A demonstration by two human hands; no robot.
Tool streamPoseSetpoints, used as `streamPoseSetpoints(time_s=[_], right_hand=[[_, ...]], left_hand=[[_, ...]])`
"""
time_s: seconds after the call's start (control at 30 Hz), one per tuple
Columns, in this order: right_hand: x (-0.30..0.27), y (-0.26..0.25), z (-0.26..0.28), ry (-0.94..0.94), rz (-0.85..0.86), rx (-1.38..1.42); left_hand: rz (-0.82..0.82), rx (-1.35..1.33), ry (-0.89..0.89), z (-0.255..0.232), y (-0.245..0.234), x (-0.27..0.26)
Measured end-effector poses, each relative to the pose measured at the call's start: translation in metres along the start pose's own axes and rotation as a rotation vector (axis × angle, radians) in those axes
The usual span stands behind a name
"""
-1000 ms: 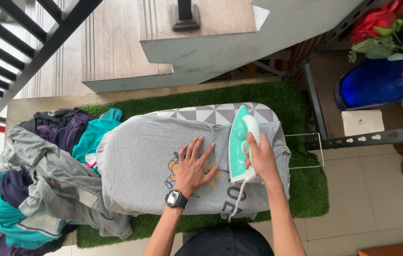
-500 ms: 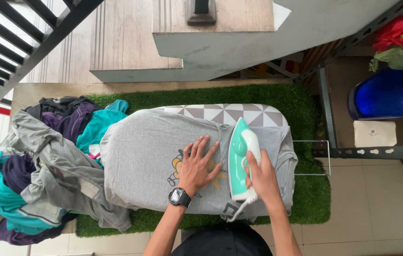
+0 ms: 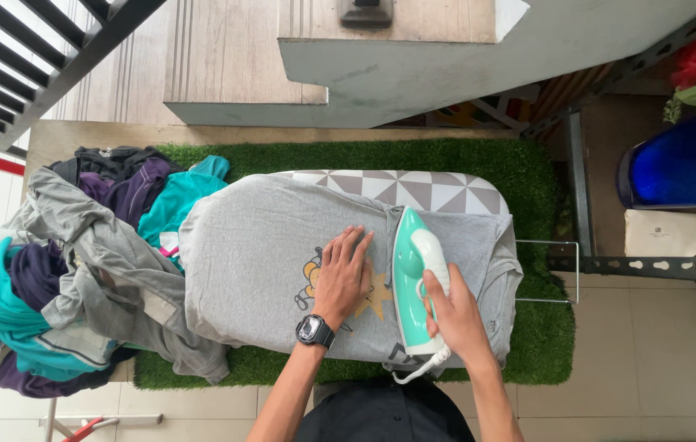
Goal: The person irons a gray t-shirt on an ironing board, then hangs it on a clothes rack. They then pick up a black t-shirt and begin ironing it.
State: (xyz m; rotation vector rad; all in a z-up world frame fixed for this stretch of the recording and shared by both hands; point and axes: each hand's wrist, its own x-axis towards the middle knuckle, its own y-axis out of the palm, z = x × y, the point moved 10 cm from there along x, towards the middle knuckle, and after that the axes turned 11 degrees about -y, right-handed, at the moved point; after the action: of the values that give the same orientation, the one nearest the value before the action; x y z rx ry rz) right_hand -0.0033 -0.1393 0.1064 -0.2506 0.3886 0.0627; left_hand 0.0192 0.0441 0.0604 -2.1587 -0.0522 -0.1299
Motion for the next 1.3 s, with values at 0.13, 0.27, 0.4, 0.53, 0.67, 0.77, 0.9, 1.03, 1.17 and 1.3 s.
streamPoseSetpoints(time_s=[0.13, 0.27, 0.4, 0.53, 0.67, 0.77, 0.9, 1.03, 1.17, 1.3], right_hand=[[0.008, 0.004, 0.006, -0.006, 0.026, -0.007], [0.033, 0.01, 0.023, -0.046, 0.027, -0.038], [0.051, 0.016, 0.035, -0.079, 0.033, 0.005], [0.041, 0.015, 0.029, -0.06, 0.032, -0.018], [0.013, 0.02, 0.014, -0.018, 0.08, -0.007], [0.006, 0.023, 0.011, -0.046, 0.078, -0.004], [0.033, 0.029, 0.027, -0.093, 0.059, -0.034], [0.063, 0.046, 0.044, -0.128, 0.076, -0.021], [0.067, 0.054, 0.049, -0.12, 0.075, -0.017], [0.034, 0.036, 0.028, -0.053, 0.064, -0.058]], left_hand=[[0.003, -0.005, 0.001, 0.0, -0.001, 0.003], [0.009, -0.026, -0.009, -0.001, -0.002, 0.003], [0.003, -0.085, -0.055, 0.002, -0.007, 0.003], [-0.043, -0.16, -0.104, 0.009, -0.013, 0.001], [-0.074, -0.259, -0.132, 0.014, -0.018, 0.001], [-0.076, -0.28, -0.143, 0.015, -0.018, 0.0], [-0.101, -0.29, -0.126, 0.014, -0.025, 0.003], [-0.108, -0.29, -0.138, 0.014, -0.024, -0.001], [-0.159, -0.358, -0.187, 0.022, -0.028, 0.001], [-0.175, -0.349, -0.204, 0.026, -0.024, -0.005]])
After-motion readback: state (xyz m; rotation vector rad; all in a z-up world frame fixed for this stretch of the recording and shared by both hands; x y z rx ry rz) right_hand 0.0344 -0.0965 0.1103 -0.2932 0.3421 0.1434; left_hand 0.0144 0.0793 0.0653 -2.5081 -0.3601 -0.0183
